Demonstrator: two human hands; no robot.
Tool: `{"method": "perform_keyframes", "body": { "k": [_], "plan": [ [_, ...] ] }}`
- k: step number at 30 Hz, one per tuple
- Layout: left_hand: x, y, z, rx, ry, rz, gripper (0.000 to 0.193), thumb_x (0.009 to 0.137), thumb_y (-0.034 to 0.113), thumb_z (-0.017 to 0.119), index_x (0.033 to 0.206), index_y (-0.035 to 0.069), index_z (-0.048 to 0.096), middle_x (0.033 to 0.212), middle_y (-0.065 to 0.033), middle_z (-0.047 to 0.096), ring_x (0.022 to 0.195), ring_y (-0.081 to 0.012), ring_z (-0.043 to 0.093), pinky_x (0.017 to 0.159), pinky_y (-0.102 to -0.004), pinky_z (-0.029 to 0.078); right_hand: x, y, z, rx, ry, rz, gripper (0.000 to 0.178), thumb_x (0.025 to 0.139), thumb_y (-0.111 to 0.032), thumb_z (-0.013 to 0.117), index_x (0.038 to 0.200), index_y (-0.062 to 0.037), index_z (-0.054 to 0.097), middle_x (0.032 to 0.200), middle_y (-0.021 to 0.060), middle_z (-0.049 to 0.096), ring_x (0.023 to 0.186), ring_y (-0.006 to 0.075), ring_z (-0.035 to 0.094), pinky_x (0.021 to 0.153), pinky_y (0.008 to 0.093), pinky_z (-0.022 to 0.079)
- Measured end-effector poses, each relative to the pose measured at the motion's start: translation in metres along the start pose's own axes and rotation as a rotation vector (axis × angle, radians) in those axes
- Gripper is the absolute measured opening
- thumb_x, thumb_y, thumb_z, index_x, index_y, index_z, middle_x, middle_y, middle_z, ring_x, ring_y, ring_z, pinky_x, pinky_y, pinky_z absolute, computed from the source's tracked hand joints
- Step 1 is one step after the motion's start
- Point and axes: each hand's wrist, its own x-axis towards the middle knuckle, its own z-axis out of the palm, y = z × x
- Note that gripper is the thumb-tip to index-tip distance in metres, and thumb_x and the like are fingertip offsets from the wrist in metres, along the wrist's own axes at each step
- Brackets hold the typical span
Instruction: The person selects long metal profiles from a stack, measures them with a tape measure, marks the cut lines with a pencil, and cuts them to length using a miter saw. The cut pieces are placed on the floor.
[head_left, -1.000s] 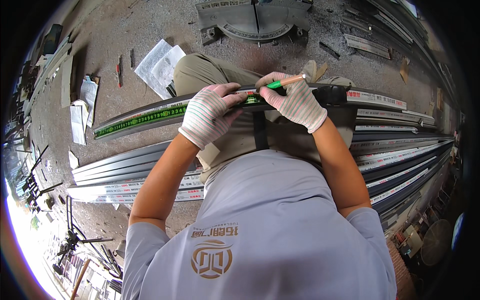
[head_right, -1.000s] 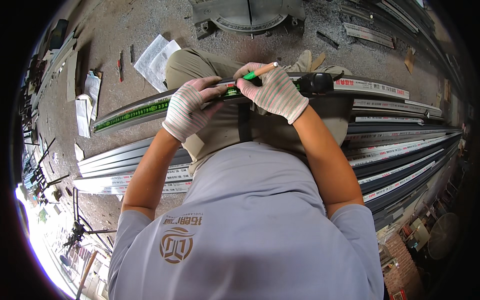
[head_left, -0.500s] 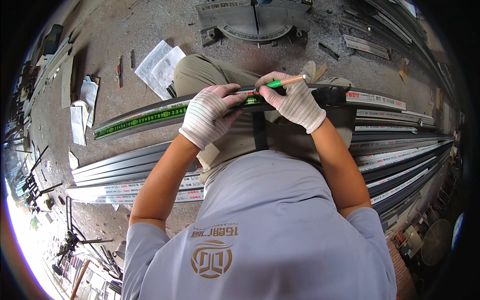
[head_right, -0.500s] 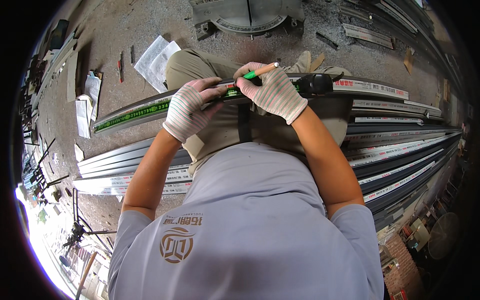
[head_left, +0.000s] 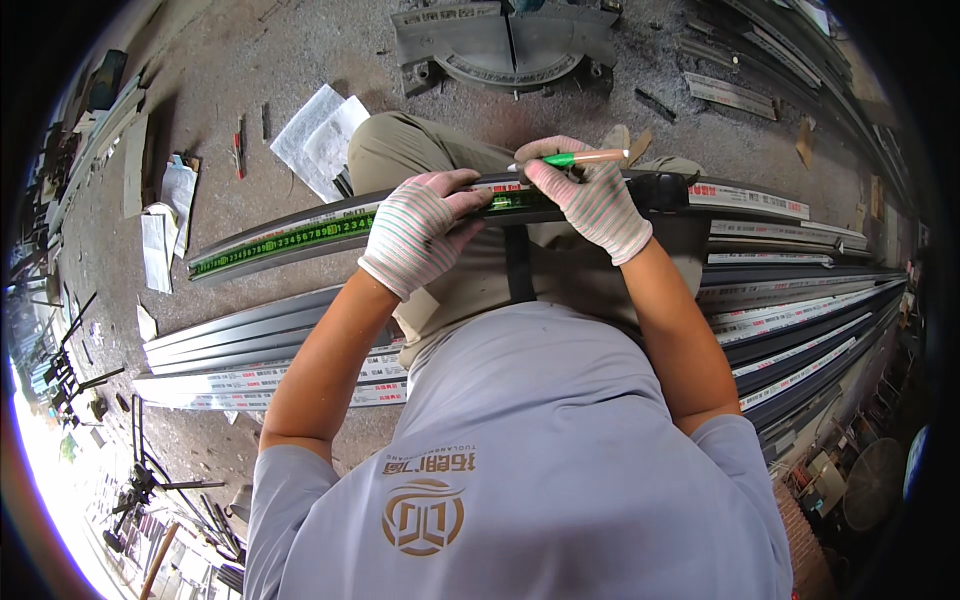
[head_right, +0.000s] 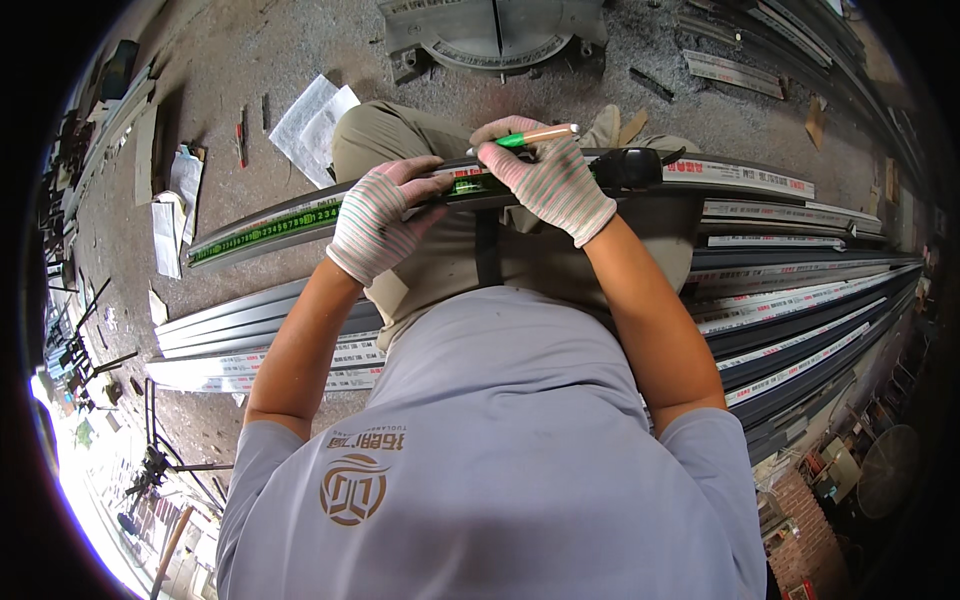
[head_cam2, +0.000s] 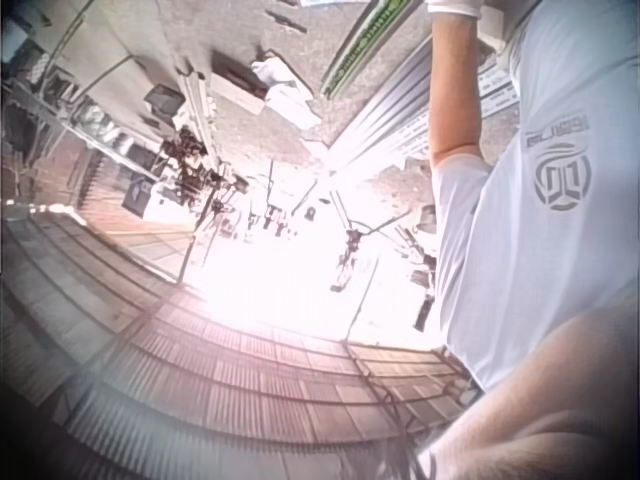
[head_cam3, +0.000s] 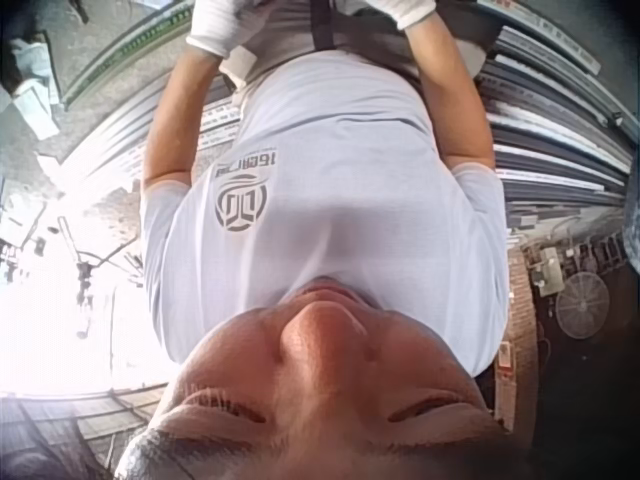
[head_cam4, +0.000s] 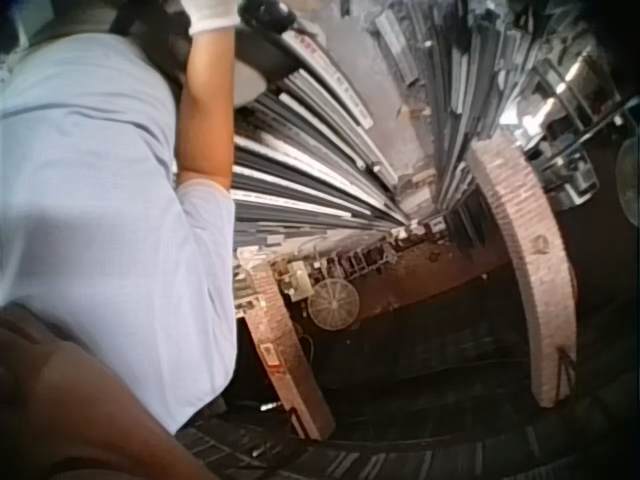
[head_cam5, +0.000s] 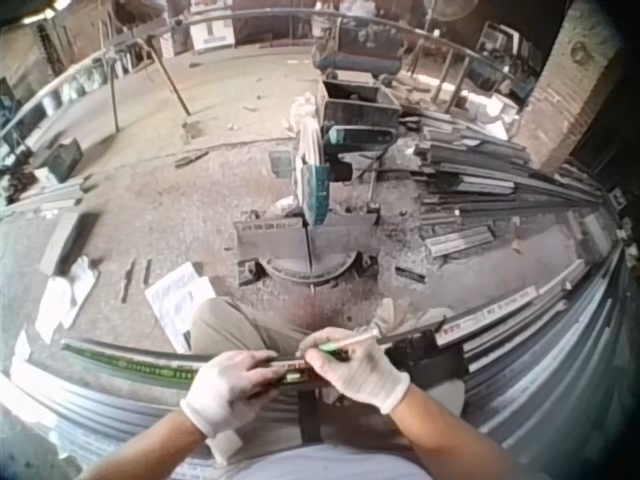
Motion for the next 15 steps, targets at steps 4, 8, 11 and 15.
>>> {"method": "perform_keyframes", "body": {
  "k": [4,8,11,15],
  "plan": [
    [0.002,0.001,-0.001,0.009,-0.010,0.001,0.043,0.076,0.005,0.082,0.117,0.012,0.072,0.120,-0.0144,0.070,0.101,-0.0390,0.067,0.086,-0.0448,0.057,-0.007,-0.007,-0.004,0.198,0.051,0.006,0.022,0.100,-0.017,0.069,0.119,-0.0069,0.072,0.088,0.0041,0.075,0.080,0.0113,0.067,0.077,0.0279,0.054],
    [0.000,0.001,-0.001,0.012,0.009,-0.007,0.043,0.076,0.006,0.082,0.117,0.012,0.072,0.121,-0.0145,0.070,0.101,-0.0389,0.067,0.087,-0.0446,0.057,-0.023,-0.018,-0.017,-0.322,0.087,-0.254,0.023,0.100,-0.012,0.066,0.123,-0.0084,0.070,0.084,0.0068,0.073,0.079,0.0216,0.070,0.076,0.0310,0.055],
    [0.000,0.002,0.000,0.017,0.022,-0.009,0.043,0.076,0.006,0.082,0.117,0.013,0.072,0.121,-0.0146,0.069,0.101,-0.0392,0.067,0.087,-0.0445,0.057,-0.031,-0.027,-0.035,-0.760,0.180,-0.592,0.032,0.088,-0.005,0.072,0.120,-0.0122,0.070,0.082,0.0061,0.066,0.081,0.0282,0.067,0.090,0.0439,0.054],
    [0.000,0.001,-0.001,0.036,-0.015,-0.024,0.044,0.076,0.006,0.082,0.118,0.013,0.072,0.121,-0.0142,0.069,0.101,-0.0394,0.066,0.087,-0.0444,0.057,-0.042,-0.019,-0.060,-1.037,0.339,-0.592,0.039,0.083,-0.010,0.078,0.121,-0.0116,0.068,0.091,0.0100,0.067,0.091,0.0309,0.065,0.100,0.0489,0.051]
  ]
}}
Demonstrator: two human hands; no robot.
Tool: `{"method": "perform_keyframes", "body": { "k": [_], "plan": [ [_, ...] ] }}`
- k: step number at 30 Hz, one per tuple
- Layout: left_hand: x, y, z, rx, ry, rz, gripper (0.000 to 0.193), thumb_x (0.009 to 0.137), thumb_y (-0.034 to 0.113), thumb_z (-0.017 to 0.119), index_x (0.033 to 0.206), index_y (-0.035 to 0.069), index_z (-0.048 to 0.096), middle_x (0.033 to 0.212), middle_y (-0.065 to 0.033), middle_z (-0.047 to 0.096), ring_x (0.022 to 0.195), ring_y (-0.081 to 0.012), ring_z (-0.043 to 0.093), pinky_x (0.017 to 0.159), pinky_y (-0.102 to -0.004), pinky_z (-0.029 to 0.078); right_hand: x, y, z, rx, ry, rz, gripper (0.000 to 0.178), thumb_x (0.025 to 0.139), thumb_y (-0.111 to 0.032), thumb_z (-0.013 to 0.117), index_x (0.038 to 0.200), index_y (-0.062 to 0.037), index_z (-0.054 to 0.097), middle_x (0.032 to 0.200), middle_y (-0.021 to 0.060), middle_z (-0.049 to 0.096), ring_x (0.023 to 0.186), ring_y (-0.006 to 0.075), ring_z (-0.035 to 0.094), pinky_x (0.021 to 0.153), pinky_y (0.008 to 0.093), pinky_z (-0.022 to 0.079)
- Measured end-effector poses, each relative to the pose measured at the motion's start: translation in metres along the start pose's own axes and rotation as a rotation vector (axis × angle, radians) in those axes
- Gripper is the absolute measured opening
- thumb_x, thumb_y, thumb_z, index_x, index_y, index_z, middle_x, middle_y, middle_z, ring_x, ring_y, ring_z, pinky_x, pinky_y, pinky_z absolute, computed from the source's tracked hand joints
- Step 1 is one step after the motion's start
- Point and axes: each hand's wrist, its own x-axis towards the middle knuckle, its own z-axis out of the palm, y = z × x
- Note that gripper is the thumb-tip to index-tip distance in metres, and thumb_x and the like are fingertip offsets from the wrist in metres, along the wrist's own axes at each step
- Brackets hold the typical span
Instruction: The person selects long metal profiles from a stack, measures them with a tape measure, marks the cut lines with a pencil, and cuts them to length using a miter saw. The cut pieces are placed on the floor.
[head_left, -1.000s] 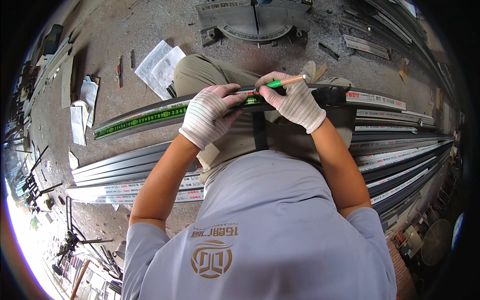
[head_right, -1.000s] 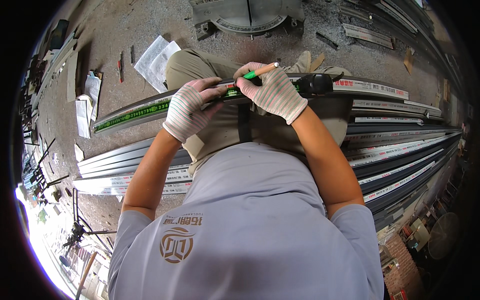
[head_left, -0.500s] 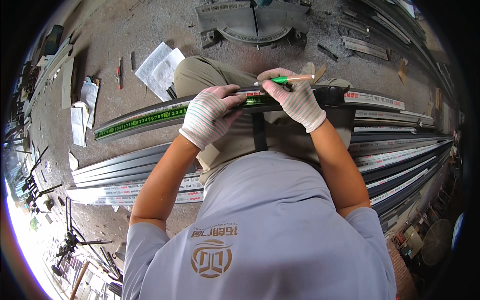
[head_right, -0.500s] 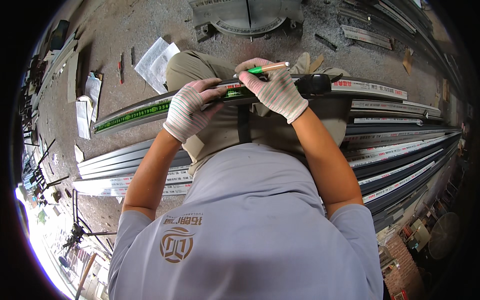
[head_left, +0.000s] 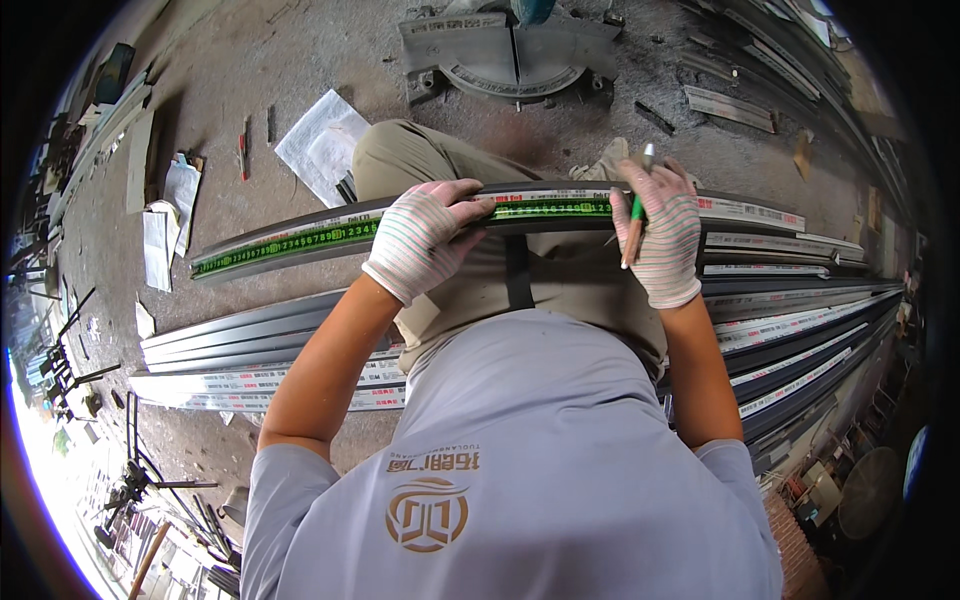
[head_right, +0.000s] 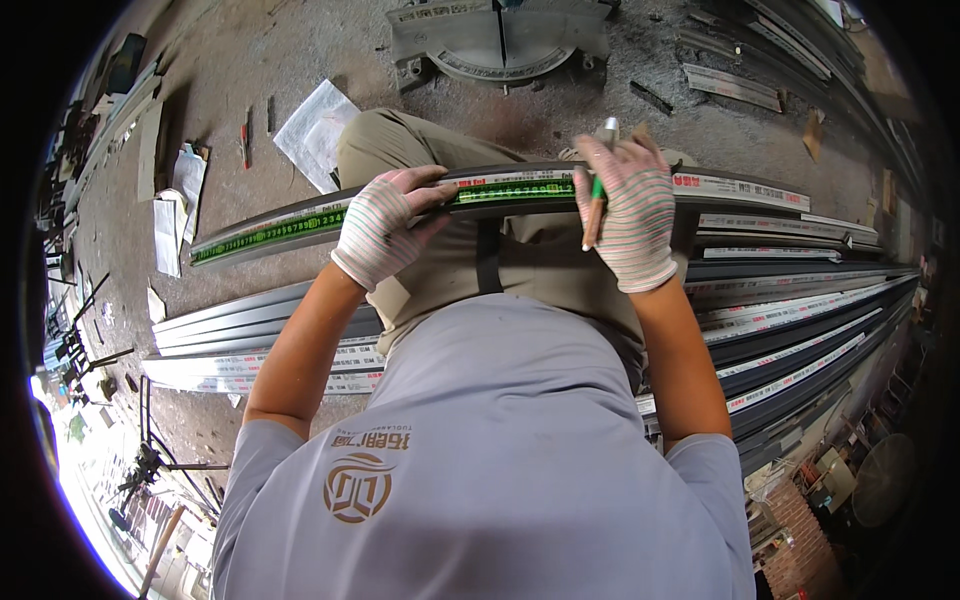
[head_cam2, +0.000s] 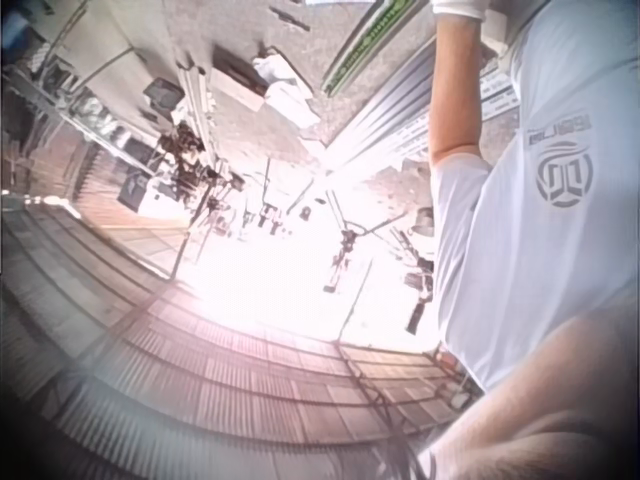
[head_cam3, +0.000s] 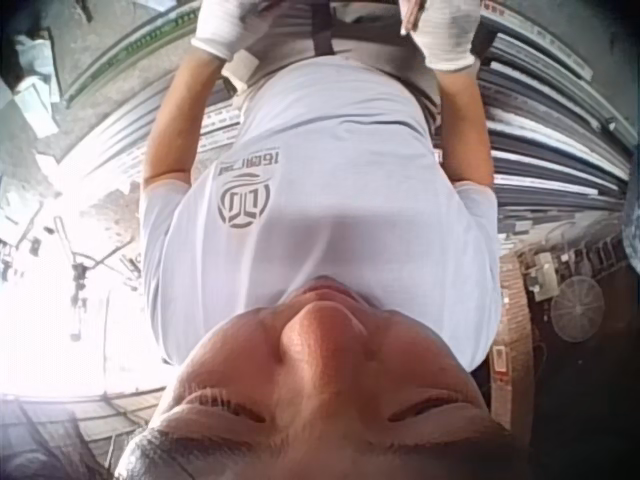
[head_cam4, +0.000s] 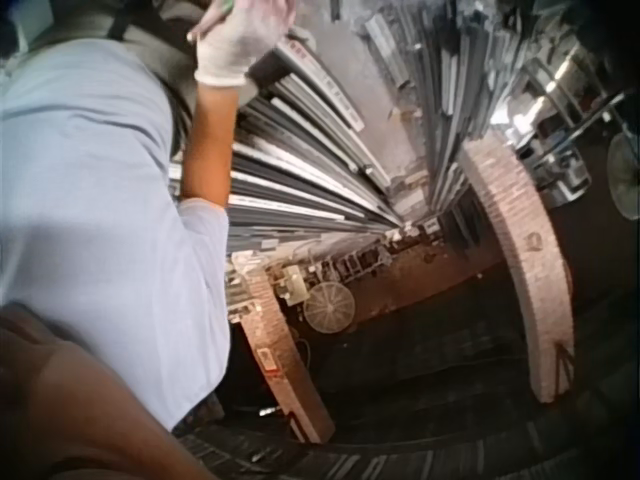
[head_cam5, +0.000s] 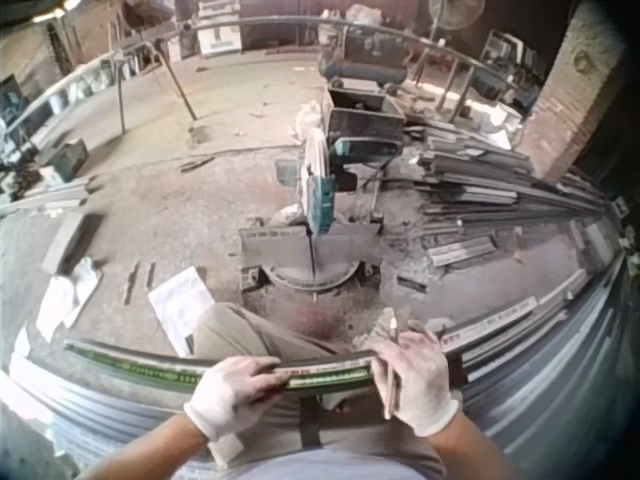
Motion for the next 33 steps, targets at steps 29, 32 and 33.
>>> {"method": "perform_keyframes", "body": {
  "k": [29,32,33],
  "plan": [
    [0.016,0.024,-0.019,0.070,-0.156,-0.154,0.043,0.083,0.028,0.081,0.120,0.007,0.071,0.107,-0.0142,0.072,0.100,-0.0364,0.068,0.088,-0.0441,0.056,-0.031,-0.001,0.004,0.078,0.121,0.320,0.066,0.076,-0.018,0.089,0.133,-0.0075,0.058,0.114,0.0184,0.065,0.103,0.0405,0.062,0.093,0.0464,0.050],
    [0.018,0.031,-0.024,0.098,-0.216,-0.177,0.045,0.082,0.029,0.080,0.120,0.007,0.071,0.104,-0.0140,0.072,0.098,-0.0367,0.068,0.087,-0.0451,0.055,-0.032,-0.007,0.003,0.084,0.146,0.328,0.065,0.075,-0.018,0.089,0.131,-0.0073,0.058,0.113,0.0171,0.066,0.101,0.0394,0.062,0.092,0.0461,0.050],
    [0.019,0.034,-0.027,0.106,-0.243,-0.202,0.045,0.082,0.030,0.080,0.119,0.007,0.071,0.104,-0.0140,0.072,0.097,-0.0367,0.068,0.087,-0.0453,0.055,-0.032,-0.007,0.002,0.049,0.147,0.320,0.065,0.075,-0.018,0.089,0.131,-0.0071,0.058,0.113,0.0167,0.066,0.101,0.0392,0.062,0.092,0.0460,0.050]
  ]
}}
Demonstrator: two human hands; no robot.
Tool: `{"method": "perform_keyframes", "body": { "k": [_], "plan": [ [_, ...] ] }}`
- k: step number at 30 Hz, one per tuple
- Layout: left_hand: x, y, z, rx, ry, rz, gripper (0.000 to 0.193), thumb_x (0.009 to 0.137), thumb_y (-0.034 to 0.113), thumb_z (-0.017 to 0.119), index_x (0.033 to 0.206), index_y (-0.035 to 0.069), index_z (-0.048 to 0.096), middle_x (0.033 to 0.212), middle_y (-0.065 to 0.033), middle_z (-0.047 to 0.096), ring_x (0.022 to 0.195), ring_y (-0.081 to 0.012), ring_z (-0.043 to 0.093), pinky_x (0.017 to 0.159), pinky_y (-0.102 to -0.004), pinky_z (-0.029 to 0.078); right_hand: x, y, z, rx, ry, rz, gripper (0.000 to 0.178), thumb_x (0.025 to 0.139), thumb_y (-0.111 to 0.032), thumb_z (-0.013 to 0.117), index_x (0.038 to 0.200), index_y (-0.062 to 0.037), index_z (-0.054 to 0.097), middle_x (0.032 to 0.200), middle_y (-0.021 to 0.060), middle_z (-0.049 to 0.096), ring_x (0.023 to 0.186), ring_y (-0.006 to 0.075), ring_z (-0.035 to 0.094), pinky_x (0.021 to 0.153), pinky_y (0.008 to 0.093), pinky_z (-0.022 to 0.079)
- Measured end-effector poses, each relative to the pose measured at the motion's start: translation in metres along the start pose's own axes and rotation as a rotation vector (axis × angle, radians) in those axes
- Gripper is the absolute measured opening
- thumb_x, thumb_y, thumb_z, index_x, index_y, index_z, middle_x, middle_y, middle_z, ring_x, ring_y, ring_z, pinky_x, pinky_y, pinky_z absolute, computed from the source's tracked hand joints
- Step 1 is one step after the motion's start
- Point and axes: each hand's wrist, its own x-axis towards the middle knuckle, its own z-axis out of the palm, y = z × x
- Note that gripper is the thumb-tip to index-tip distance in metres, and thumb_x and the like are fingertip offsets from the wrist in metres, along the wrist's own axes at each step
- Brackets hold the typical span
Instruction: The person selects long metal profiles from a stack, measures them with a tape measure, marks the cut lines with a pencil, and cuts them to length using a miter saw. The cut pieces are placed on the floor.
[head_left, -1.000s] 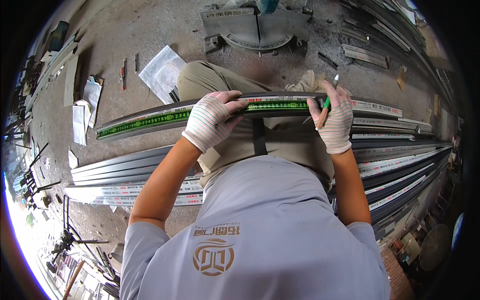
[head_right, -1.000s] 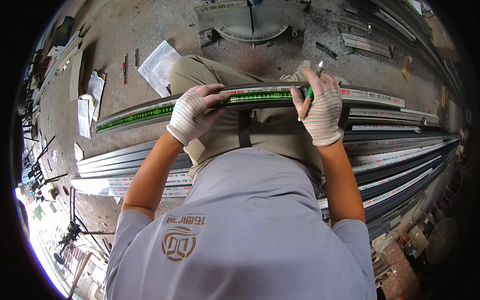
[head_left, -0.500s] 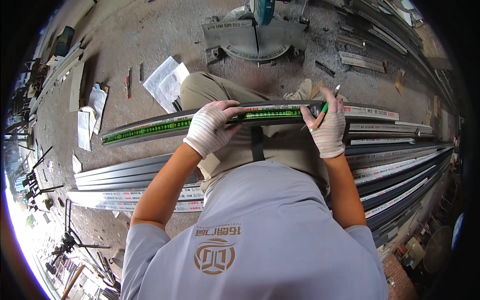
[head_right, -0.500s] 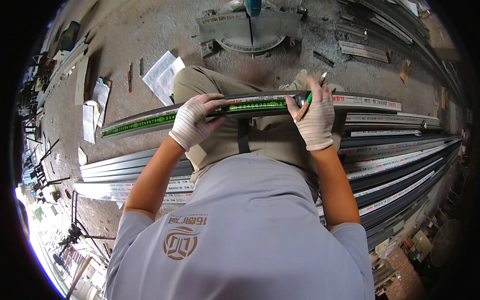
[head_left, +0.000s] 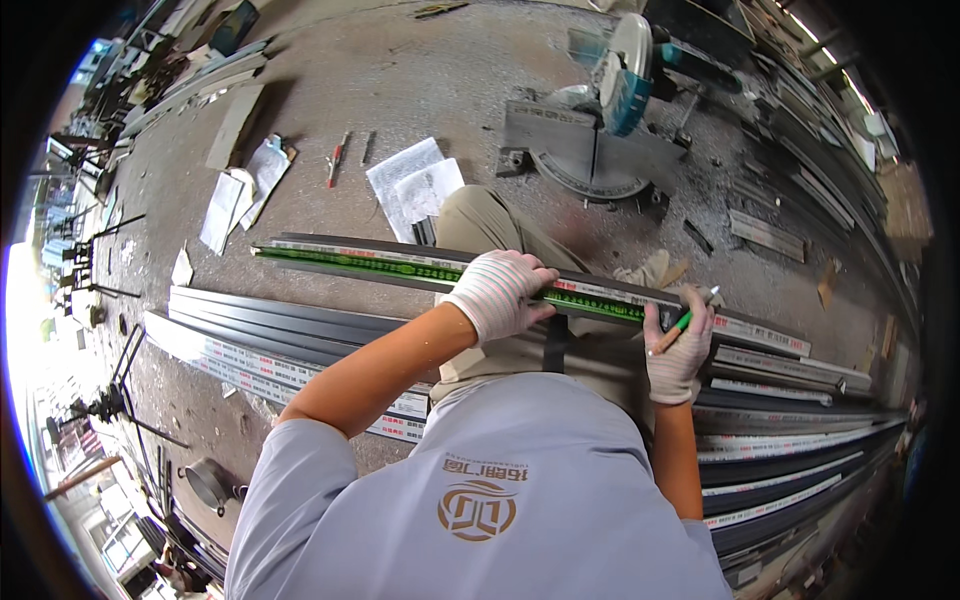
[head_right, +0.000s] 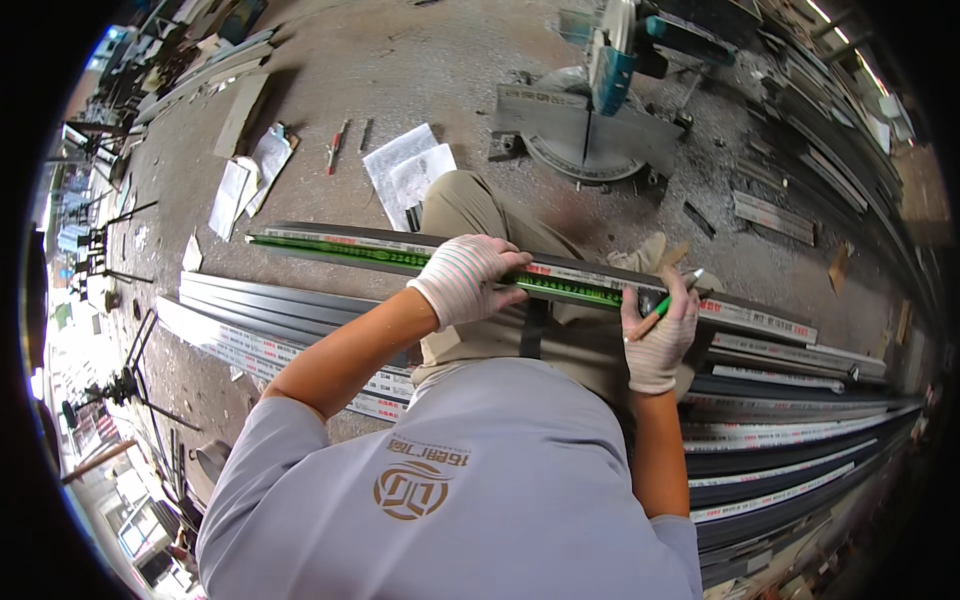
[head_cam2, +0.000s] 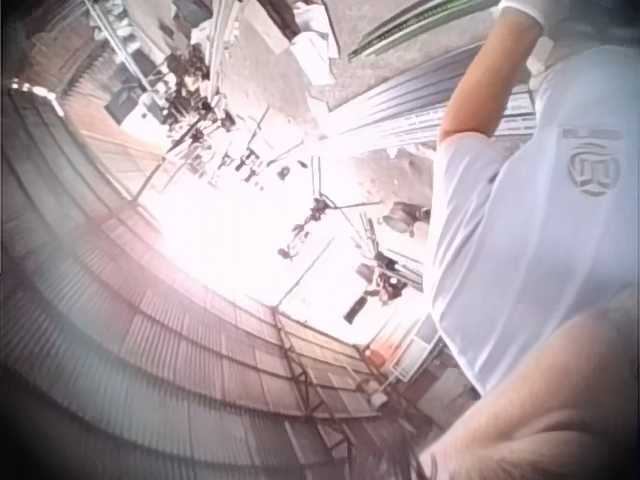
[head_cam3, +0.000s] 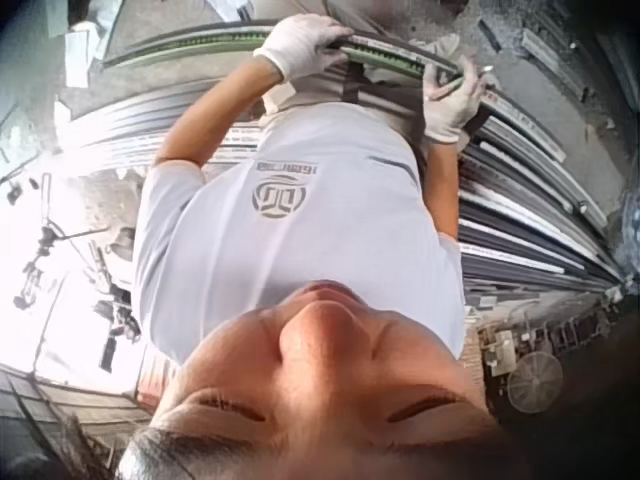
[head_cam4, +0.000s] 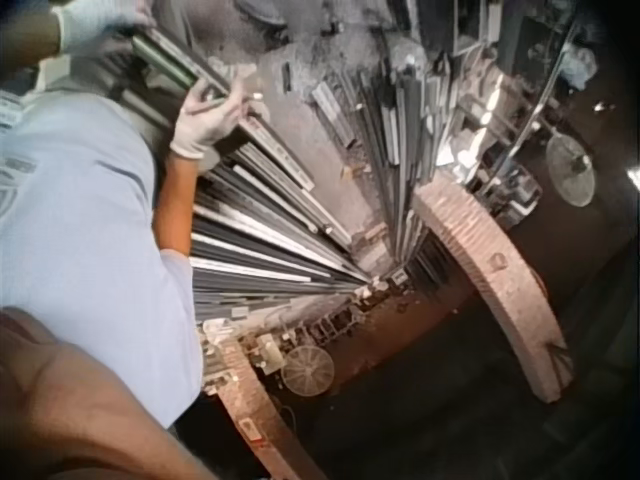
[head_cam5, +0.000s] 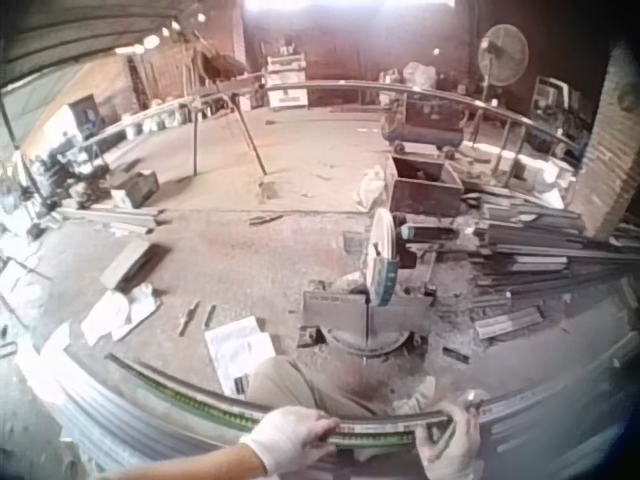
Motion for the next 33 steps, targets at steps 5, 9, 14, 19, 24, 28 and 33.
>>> {"method": "perform_keyframes", "body": {
  "k": [5,9,14,19,24,28,33],
  "plan": [
    [-0.002,-0.001,0.001,-0.005,0.015,-0.019,0.045,0.083,0.034,0.079,0.119,0.008,0.073,0.104,-0.0141,0.073,0.099,-0.0362,0.069,0.089,-0.0453,0.055,0.000,0.000,-0.002,-0.022,-0.003,-0.008,0.057,0.081,-0.020,0.087,0.128,-0.0058,0.059,0.117,0.0158,0.067,0.105,0.0401,0.062,0.098,0.0482,0.049],
    [0.000,0.000,0.001,0.015,-0.023,-0.050,0.045,0.084,0.037,0.079,0.118,0.008,0.073,0.108,-0.0131,0.073,0.100,-0.0351,0.069,0.091,-0.0443,0.055,0.001,0.000,-0.007,-0.054,-0.004,-0.035,0.055,0.084,-0.018,0.085,0.131,-0.0078,0.058,0.116,0.0159,0.066,0.107,0.0388,0.063,0.108,0.0515,0.043],
    [-0.001,0.000,-0.001,0.003,-0.043,-0.057,0.046,0.085,0.038,0.078,0.119,0.008,0.073,0.108,-0.0126,0.073,0.101,-0.0349,0.069,0.091,-0.0440,0.055,-0.004,0.005,-0.007,-0.085,-0.006,-0.069,0.055,0.084,-0.019,0.085,0.130,-0.0058,0.058,0.118,0.0164,0.066,0.107,0.0407,0.061,0.107,0.0533,0.042],
    [-0.002,-0.002,0.002,0.020,-0.037,-0.046,0.045,0.085,0.039,0.078,0.118,0.008,0.074,0.107,-0.0120,0.073,0.100,-0.0350,0.070,0.090,-0.0440,0.056,-0.006,0.006,-0.007,-0.089,0.003,-0.071,0.057,0.082,-0.022,0.086,0.128,-0.0038,0.059,0.120,0.0188,0.066,0.105,0.0448,0.060,0.100,0.0521,0.046],
    [0.000,-0.001,0.001,-0.006,-0.019,-0.044,0.046,0.084,0.040,0.079,0.118,0.010,0.073,0.106,-0.0115,0.073,0.101,-0.0348,0.069,0.091,-0.0438,0.055,-0.005,0.008,-0.011,0.055,0.050,0.006,0.055,0.080,-0.017,0.086,0.126,-0.0047,0.059,0.118,0.0183,0.066,0.109,0.0407,0.062,0.100,0.0484,0.048],
    [0.002,-0.002,-0.001,0.021,-0.050,-0.070,0.056,0.081,0.038,0.083,0.127,0.010,0.066,0.111,-0.0124,0.071,0.106,-0.0346,0.067,0.093,-0.0438,0.054,-0.011,0.017,-0.015,0.090,0.058,0.032,0.058,0.077,-0.016,0.088,0.125,-0.0056,0.058,0.117,0.0172,0.065,0.107,0.0389,0.063,0.098,0.0462,0.050],
    [0.004,-0.006,0.015,0.164,0.081,-0.017,0.069,0.069,0.035,0.091,0.126,0.008,0.062,0.116,-0.0106,0.068,0.110,-0.0328,0.065,0.097,-0.0433,0.052,-0.020,0.014,-0.024,0.164,0.061,0.125,0.057,0.081,-0.013,0.088,0.127,-0.0042,0.055,0.107,0.0122,0.060,0.097,0.0277,0.062,0.091,0.0408,0.052]
  ]
}}
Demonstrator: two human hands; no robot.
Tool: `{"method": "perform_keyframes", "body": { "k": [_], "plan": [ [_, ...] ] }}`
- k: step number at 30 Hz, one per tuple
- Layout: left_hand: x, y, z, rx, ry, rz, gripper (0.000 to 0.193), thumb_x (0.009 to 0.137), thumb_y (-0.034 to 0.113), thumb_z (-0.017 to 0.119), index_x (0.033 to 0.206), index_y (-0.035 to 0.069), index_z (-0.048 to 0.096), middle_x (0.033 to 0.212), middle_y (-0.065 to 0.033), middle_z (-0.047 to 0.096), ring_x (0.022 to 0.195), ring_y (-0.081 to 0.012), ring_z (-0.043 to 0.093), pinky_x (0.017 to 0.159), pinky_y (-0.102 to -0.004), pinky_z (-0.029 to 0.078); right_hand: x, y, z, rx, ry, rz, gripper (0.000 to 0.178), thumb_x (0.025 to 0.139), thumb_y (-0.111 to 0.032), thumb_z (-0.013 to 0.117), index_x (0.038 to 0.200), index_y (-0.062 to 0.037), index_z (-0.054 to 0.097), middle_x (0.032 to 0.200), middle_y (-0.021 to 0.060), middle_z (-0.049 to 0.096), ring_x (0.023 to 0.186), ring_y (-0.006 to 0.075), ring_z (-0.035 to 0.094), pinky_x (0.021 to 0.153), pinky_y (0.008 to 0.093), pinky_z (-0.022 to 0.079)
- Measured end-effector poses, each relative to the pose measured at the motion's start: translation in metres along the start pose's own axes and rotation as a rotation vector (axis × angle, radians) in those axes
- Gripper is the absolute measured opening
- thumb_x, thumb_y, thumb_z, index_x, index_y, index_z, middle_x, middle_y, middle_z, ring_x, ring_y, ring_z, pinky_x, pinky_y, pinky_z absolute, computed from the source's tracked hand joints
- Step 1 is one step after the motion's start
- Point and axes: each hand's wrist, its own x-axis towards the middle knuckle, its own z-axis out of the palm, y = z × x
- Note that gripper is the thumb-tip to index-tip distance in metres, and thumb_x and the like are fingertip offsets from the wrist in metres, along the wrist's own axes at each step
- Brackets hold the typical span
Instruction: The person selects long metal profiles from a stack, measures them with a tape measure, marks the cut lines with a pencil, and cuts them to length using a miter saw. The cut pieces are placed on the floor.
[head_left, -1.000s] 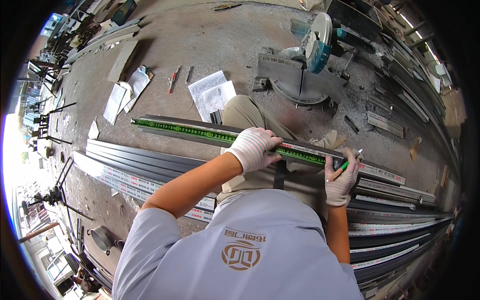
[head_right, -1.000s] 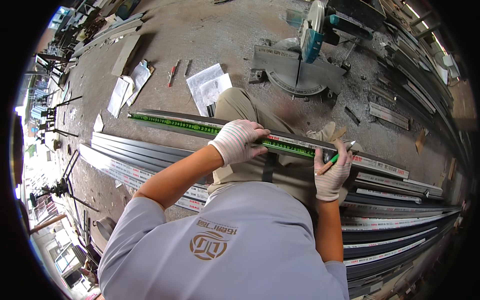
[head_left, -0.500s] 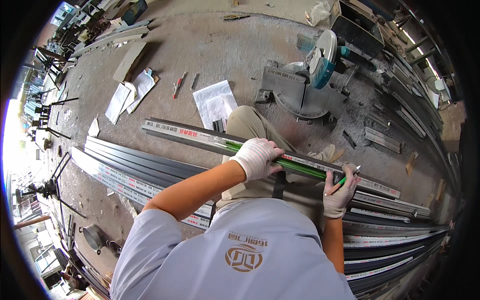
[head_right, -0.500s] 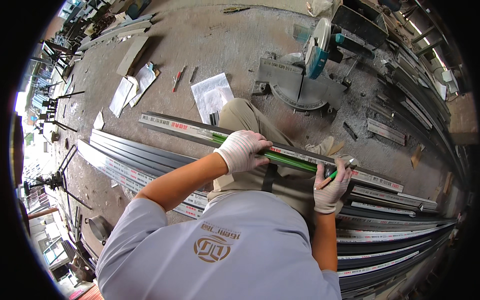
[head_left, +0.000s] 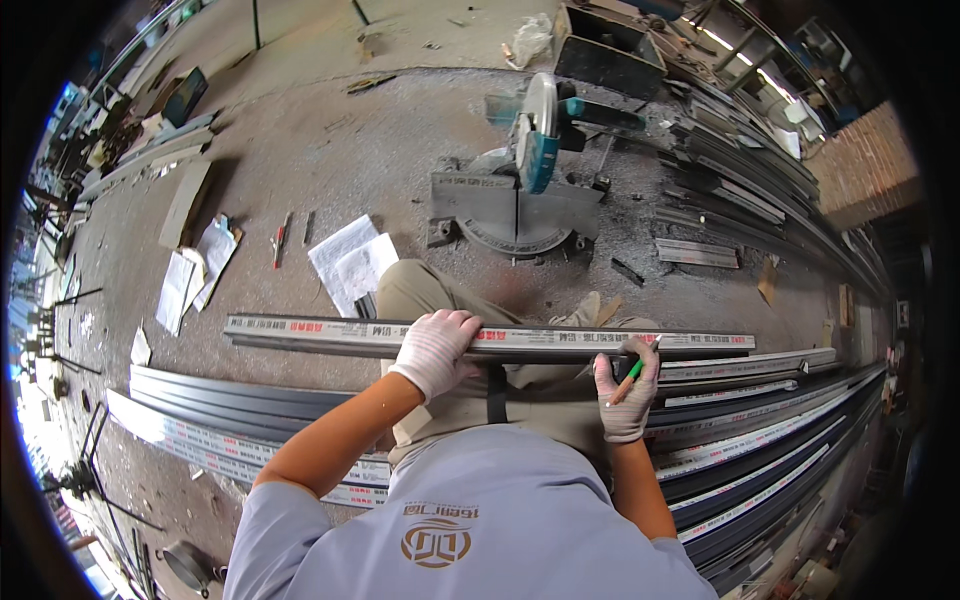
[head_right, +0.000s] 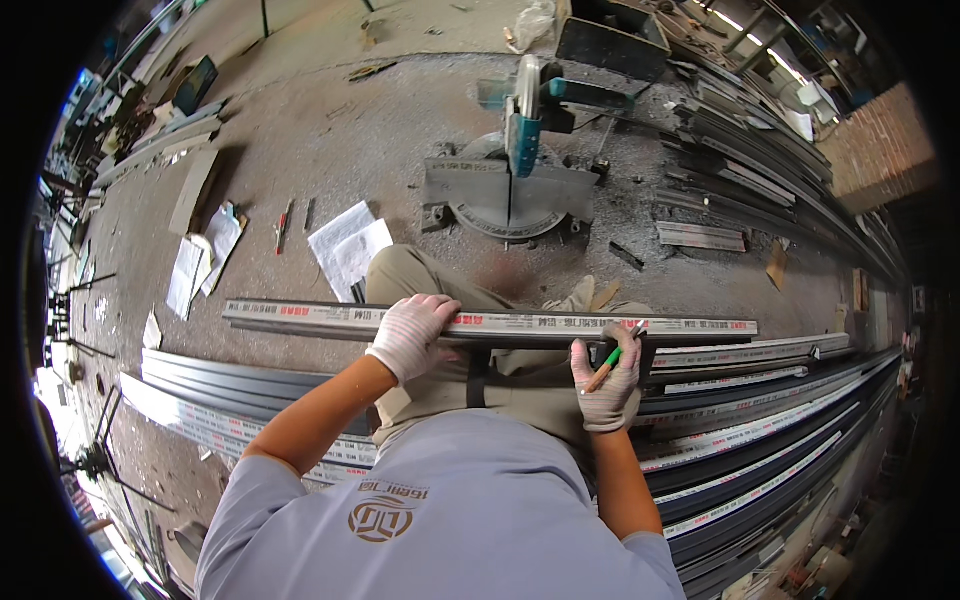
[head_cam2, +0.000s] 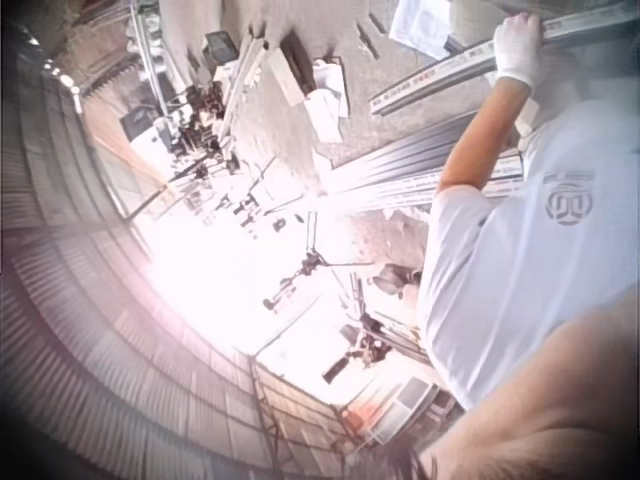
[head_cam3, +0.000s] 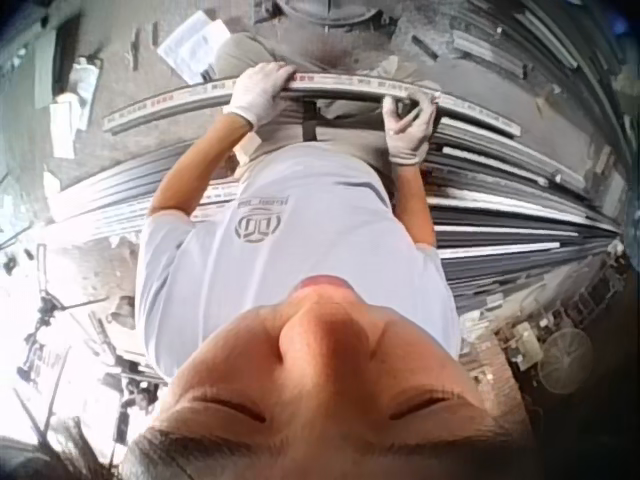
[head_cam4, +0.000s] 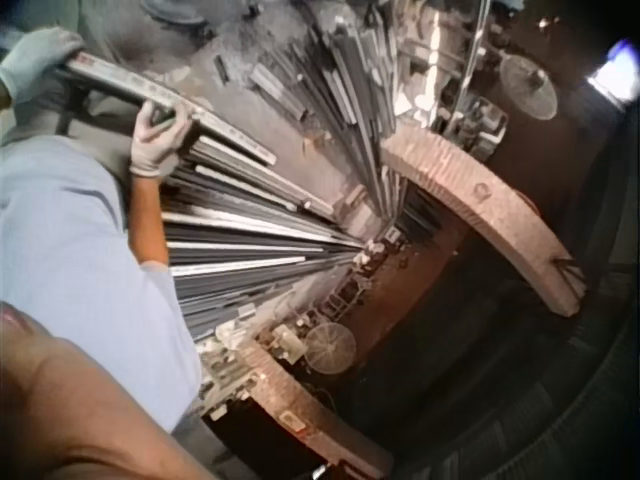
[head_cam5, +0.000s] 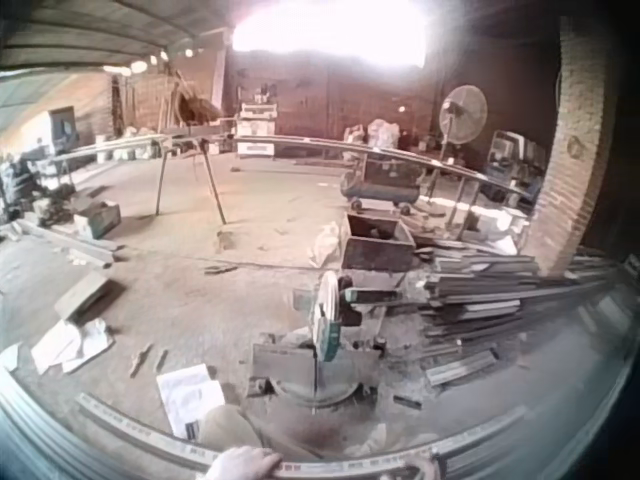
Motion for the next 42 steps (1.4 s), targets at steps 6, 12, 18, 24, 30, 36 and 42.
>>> {"method": "perform_keyframes", "body": {
  "k": [6,12,18,24,30,36,42],
  "plan": [
    [0.011,0.001,0.007,0.178,-0.129,-0.065,0.060,0.069,0.038,0.090,0.113,0.009,0.063,0.104,-0.0132,0.067,0.102,-0.0327,0.066,0.090,-0.0434,0.052,-0.020,-0.001,0.000,0.295,-0.039,0.245,0.053,0.088,0.002,0.078,0.132,-0.0077,0.049,0.103,0.0041,0.057,0.091,0.0140,0.059,0.082,0.0302,0.056],
    [0.036,-0.008,-0.007,0.253,-0.093,-0.060,0.062,0.069,0.043,0.087,0.115,0.010,0.062,0.105,-0.0130,0.065,0.104,-0.0319,0.065,0.093,-0.0429,0.050,-0.062,0.017,0.015,0.454,-0.046,0.451,0.054,0.085,-0.011,0.085,0.131,-0.0087,0.055,0.102,0.0032,0.063,0.094,0.0138,0.061,0.085,0.0307,0.053],
    [0.081,-0.035,-0.025,0.250,0.192,0.008,0.058,0.067,0.034,0.084,0.113,0.011,0.058,0.105,-0.0118,0.065,0.104,-0.0329,0.062,0.090,-0.0448,0.049,-0.050,0.041,0.058,0.440,-0.179,0.624,0.056,0.081,-0.031,0.089,0.121,-0.0039,0.062,0.097,0.0073,0.068,0.090,0.0215,0.064,0.081,0.0332,0.053],
    [0.122,-0.048,-0.039,0.238,0.351,0.057,0.059,0.065,0.029,0.086,0.114,0.010,0.060,0.107,-0.0124,0.066,0.102,-0.0348,0.064,0.090,-0.0459,0.049,0.024,0.130,0.175,0.120,-0.615,0.684,0.065,0.081,-0.058,0.082,0.110,-0.0031,0.064,0.099,0.0139,0.073,0.093,0.0334,0.069,0.083,0.0429,0.053],
    [0.139,-0.058,-0.020,0.275,0.370,-0.001,0.063,0.061,0.031,0.089,0.114,0.012,0.060,0.108,-0.0124,0.066,0.101,-0.0355,0.064,0.089,-0.0470,0.051,0.044,0.179,0.270,-0.062,-0.913,0.764,0.062,0.089,-0.035,0.077,0.133,0.0009,0.053,0.113,0.0218,0.074,0.111,0.0392,0.069,0.096,0.0488,0.054],
    [0.172,-0.079,0.021,0.269,0.279,-0.038,0.072,0.055,0.031,0.095,0.114,0.012,0.058,0.106,-0.0112,0.066,0.102,-0.0355,0.063,0.090,-0.0467,0.048,0.025,0.206,0.283,-0.271,-0.857,0.813,0.083,0.088,-0.031,0.078,0.151,0.0017,0.036,0.132,0.0265,0.065,0.123,0.0409,0.063,0.103,0.0482,0.051],
    [0.228,-0.111,0.070,0.274,0.139,-0.141,0.060,0.063,0.034,0.088,0.114,0.013,0.065,0.108,-0.0104,0.068,0.107,-0.0315,0.064,0.095,-0.0441,0.048,0.073,0.145,0.210,-0.042,-1.161,0.547,0.091,0.090,-0.045,0.075,0.157,0.0010,0.035,0.142,0.0290,0.058,0.133,0.0405,0.057,0.111,0.0441,0.045]
  ]
}}
